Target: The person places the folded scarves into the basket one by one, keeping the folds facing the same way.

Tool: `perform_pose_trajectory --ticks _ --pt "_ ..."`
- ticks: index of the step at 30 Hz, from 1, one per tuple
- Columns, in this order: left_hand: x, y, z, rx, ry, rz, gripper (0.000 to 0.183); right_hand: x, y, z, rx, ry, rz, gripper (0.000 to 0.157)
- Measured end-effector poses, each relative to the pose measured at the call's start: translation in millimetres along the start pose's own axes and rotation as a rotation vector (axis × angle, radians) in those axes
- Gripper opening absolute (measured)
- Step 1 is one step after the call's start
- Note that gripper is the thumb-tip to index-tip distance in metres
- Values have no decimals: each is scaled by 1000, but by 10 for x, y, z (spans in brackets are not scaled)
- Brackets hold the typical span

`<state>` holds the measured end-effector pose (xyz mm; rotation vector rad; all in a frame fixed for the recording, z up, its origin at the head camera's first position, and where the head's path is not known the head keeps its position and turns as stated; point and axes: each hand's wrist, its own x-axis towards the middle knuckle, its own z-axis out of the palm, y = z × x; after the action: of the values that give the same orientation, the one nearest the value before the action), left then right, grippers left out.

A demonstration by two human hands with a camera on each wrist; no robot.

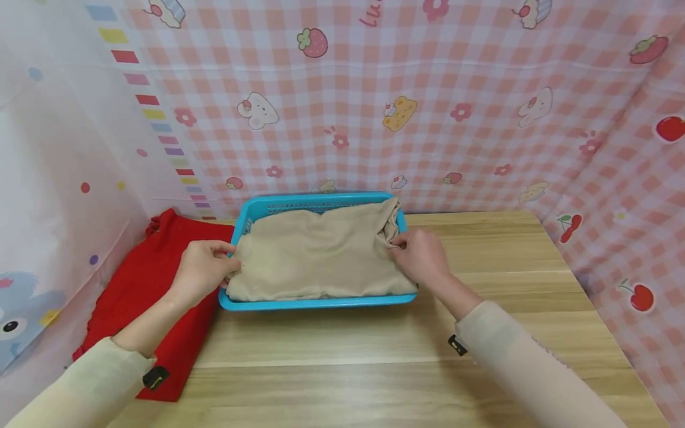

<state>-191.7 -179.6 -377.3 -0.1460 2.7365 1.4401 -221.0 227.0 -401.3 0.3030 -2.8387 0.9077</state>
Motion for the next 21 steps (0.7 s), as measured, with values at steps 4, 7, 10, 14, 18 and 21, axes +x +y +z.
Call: perform_pose_trajectory --ticks 4,7,10,14,18,21 --pt "-21 -27 28 21 20 51 41 7 29 44 3 12 -4 14" --pt "-43 -46 45 69 47 113 32 8 40 41 18 7 16 15" --pt "-62 -61 50 110 75 161 26 -9 44 1 42 -1 45 19" --pt "-67 -94 22 129 108 182 27 -34 61 -61 77 -2 81 28" --pt "-49 -128 -31 148 131 176 32 -42 105 -102 104 7 109 35" --pt "-25 -151 -70 149 113 138 37 -38 148 -124 106 11 119 40"
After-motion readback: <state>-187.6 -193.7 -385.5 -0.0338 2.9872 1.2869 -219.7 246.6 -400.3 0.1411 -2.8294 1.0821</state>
